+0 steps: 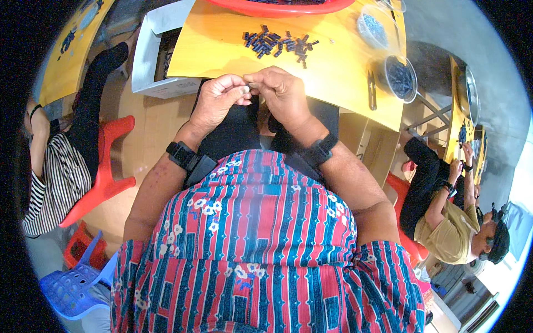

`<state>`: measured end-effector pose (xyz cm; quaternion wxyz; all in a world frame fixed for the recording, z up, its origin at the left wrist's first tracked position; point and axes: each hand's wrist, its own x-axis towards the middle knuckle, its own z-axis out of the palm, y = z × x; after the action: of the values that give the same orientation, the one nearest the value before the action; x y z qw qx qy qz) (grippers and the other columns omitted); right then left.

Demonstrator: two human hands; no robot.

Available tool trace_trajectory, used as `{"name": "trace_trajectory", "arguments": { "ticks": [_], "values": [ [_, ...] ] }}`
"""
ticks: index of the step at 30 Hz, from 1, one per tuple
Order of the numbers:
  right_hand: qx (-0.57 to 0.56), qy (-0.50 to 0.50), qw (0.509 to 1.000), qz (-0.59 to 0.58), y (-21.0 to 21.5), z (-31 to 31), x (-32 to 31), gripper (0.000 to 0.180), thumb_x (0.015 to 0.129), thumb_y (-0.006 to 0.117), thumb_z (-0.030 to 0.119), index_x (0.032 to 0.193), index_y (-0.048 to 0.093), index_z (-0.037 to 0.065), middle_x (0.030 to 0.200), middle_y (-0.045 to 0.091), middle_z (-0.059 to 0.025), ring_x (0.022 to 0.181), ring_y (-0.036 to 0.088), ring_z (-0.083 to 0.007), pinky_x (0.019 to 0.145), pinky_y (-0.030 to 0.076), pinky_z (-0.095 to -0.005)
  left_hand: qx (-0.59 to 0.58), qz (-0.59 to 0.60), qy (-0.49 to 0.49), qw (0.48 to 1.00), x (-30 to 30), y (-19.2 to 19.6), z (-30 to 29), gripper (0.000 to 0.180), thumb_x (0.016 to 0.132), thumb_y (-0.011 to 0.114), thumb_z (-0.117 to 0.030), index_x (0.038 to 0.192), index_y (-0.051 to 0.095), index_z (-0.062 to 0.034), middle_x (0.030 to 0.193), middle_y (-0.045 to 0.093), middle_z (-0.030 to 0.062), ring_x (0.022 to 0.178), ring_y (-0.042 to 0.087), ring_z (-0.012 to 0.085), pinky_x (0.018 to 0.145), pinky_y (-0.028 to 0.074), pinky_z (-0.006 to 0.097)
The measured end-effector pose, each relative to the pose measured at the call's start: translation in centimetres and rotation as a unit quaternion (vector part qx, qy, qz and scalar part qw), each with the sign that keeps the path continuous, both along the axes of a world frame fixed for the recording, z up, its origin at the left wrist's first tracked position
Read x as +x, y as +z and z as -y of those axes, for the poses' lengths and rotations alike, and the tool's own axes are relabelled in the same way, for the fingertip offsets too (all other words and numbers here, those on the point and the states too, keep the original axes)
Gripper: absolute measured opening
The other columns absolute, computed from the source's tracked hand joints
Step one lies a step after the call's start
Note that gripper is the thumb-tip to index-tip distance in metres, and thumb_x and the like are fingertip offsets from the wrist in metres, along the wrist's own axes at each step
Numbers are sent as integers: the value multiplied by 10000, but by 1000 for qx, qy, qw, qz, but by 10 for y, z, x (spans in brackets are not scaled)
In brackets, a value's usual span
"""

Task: Assembling small black plastic components by hand in a factory setting.

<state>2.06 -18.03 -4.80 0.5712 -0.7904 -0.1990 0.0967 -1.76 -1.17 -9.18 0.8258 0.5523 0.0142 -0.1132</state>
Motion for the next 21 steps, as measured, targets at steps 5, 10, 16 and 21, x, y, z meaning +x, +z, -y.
{"name": "trace_trajectory", "arguments": {
  "ticks": [5, 10, 16, 21],
  "values": [
    [3, 19, 998, 54, -7, 1, -5, 241, 839, 566, -86, 1012, 696, 19, 865, 659, -115, 742, 664, -178, 699, 546, -268, 6, 2, 8, 1000, -2, -1, 0, 108, 918, 589, -52, 956, 619, 44, 844, 643, 58, 750, 612, 98, 698, 548, 251],
    [9, 28, 999, 13, -5, 4, 1, 256, 848, 571, -74, 1043, 699, 31, 888, 657, -110, 788, 660, -186, 729, 540, -272, 16, -2, 2, 1000, 1, 0, -2, 113, 922, 592, -68, 959, 623, 34, 849, 645, 58, 747, 610, 95, 680, 527, 231],
    [25, 36, 999, -16, -3, 13, 8, 247, 862, 579, -41, 1064, 698, 34, 910, 656, -97, 798, 653, -172, 739, 538, -263, 60, 26, -12, 998, 6, 11, 2, 125, 913, 607, -85, 978, 626, 20, 864, 649, 47, 754, 607, 85, 674, 509, 208],
    [82, 12, 990, -113, 14, 16, 11, 212, 907, 563, 9, 1080, 686, 10, 925, 656, -76, 767, 641, -135, 742, 541, -255, 166, 88, 25, 982, 15, 31, 6, 115, 876, 642, -96, 919, 645, 10, 823, 651, 43, 749, 608, 94, 659, 495, 230]
  ]
}}
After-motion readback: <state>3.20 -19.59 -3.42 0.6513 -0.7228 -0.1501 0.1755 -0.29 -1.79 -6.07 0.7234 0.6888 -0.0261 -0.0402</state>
